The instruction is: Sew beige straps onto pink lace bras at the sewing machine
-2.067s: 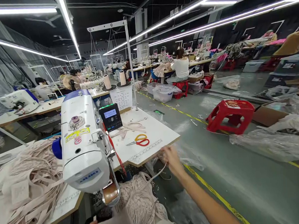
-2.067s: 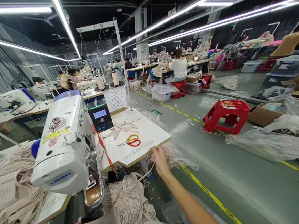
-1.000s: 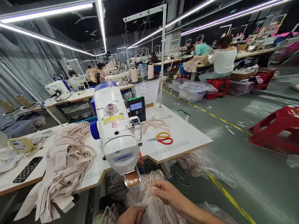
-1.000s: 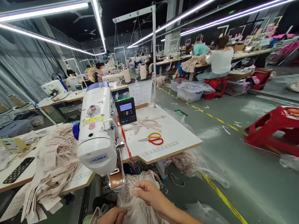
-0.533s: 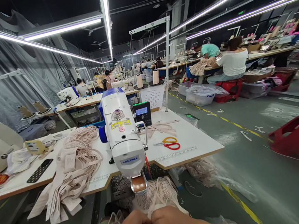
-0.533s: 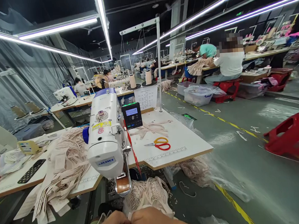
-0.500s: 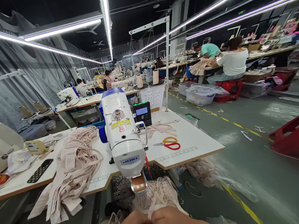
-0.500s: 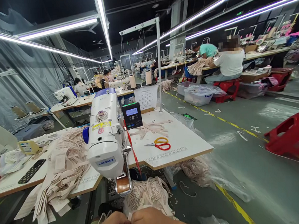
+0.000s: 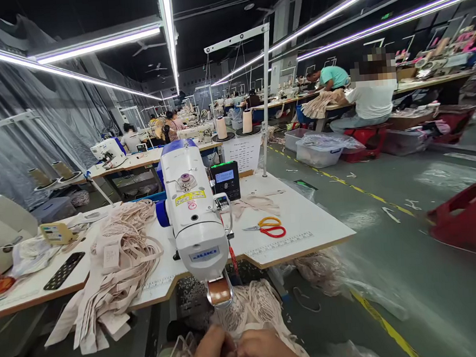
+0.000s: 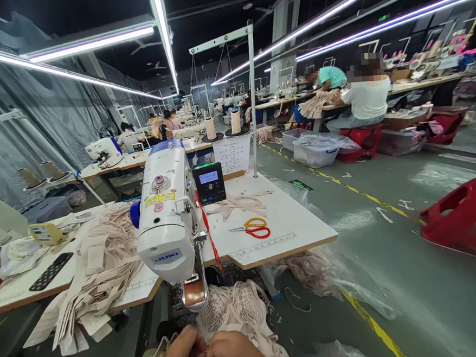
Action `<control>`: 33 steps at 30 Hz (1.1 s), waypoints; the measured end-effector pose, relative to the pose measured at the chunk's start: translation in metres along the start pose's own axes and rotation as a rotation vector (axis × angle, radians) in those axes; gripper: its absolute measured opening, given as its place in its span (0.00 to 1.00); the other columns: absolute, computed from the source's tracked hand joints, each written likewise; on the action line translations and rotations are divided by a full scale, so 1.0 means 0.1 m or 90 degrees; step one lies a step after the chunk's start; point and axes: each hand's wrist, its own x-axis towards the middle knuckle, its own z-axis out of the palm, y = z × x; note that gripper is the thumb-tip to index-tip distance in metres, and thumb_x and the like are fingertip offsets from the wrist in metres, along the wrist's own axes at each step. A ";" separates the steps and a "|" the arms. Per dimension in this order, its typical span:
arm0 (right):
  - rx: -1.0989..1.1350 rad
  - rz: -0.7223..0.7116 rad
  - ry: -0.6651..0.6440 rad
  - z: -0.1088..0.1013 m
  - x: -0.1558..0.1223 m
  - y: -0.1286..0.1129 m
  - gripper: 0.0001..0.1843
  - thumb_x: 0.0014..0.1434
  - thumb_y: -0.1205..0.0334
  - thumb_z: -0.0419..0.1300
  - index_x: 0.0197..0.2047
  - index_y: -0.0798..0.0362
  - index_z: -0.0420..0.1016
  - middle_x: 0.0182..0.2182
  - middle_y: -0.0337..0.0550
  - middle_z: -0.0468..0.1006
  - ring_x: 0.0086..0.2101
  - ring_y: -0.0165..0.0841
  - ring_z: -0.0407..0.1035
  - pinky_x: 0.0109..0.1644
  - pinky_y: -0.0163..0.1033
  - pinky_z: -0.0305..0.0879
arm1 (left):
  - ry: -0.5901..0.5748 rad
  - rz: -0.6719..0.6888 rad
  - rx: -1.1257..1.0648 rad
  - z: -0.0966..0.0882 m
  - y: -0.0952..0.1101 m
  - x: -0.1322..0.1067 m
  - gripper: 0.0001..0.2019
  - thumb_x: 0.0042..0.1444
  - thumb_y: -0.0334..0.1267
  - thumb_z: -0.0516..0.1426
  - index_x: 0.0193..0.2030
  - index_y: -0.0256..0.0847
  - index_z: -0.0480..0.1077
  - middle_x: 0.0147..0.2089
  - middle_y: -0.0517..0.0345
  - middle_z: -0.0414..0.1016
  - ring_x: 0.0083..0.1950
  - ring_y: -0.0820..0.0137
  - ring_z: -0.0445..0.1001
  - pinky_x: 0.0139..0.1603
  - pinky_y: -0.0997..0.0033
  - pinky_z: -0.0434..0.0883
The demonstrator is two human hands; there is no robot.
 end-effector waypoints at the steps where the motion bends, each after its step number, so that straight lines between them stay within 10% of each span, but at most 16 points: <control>1: 0.047 0.040 0.037 -0.03 0.01 -0.06 0.14 0.60 0.55 0.55 0.34 0.53 0.78 0.31 0.45 0.79 0.33 0.33 0.73 0.38 0.35 0.65 | -0.016 -0.011 -0.093 0.04 -0.01 0.05 0.04 0.53 0.37 0.55 0.28 0.43 0.65 0.32 0.57 0.75 0.36 0.68 0.74 0.39 0.73 0.71; 7: 0.166 0.089 0.129 -0.30 0.14 -0.41 0.14 0.62 0.53 0.58 0.33 0.53 0.80 0.32 0.44 0.81 0.36 0.33 0.74 0.42 0.35 0.68 | 0.123 -0.100 -0.430 0.23 0.12 0.10 0.20 0.57 0.58 0.56 0.35 0.39 0.69 0.40 0.50 0.79 0.41 0.64 0.77 0.44 0.67 0.74; 15: 0.136 0.108 0.054 -0.48 0.13 -0.51 0.09 0.65 0.59 0.58 0.40 0.50 0.80 0.38 0.42 0.82 0.39 0.32 0.75 0.47 0.36 0.68 | 0.201 0.016 -0.094 0.02 0.34 0.03 0.11 0.62 0.41 0.56 0.30 0.39 0.71 0.29 0.59 0.73 0.31 0.72 0.71 0.33 0.74 0.67; 33: -0.059 0.132 -0.011 -0.73 0.30 -0.33 0.11 0.66 0.58 0.55 0.36 0.50 0.77 0.28 0.37 0.78 0.31 0.29 0.70 0.35 0.32 0.59 | 0.184 0.267 0.120 -0.13 0.41 0.01 0.06 0.66 0.32 0.55 0.43 0.39 0.74 0.34 0.57 0.80 0.33 0.74 0.77 0.35 0.77 0.71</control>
